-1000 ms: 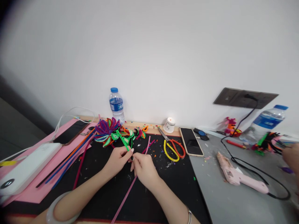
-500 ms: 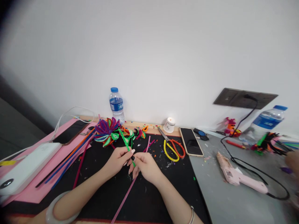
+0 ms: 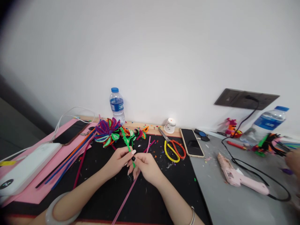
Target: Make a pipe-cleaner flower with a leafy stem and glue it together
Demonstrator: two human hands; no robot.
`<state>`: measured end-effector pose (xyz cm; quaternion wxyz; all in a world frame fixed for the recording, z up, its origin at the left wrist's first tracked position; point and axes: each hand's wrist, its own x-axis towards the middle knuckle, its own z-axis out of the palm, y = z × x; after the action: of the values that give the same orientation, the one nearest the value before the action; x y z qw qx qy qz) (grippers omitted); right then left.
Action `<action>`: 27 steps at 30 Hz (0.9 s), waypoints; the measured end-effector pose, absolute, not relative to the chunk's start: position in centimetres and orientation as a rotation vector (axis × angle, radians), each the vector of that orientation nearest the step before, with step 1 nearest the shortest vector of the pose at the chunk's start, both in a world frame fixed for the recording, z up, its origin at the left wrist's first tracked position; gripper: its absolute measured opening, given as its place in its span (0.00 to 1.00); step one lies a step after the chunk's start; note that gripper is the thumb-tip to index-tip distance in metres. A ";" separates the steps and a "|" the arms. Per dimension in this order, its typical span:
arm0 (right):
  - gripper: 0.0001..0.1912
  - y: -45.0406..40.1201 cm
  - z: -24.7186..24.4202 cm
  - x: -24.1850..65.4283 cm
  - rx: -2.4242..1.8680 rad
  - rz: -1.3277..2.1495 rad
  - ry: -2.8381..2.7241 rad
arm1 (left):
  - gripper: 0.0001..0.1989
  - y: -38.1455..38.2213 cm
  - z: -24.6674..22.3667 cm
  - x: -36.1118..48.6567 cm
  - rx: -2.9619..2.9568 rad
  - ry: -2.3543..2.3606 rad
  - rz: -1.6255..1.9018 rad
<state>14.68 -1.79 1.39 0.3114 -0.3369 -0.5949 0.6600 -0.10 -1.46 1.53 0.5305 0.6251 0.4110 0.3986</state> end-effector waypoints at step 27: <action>0.15 -1.2 0.9 15.0 -0.821 1.899 -1.463 | 0.19 -1.2 1.4 0.1 1.496 1.004 0.946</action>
<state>15.01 -1.20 0.93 0.2995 -0.3091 -0.5509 0.7150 0.06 -1.24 1.42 0.5257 0.6254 0.4197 0.3955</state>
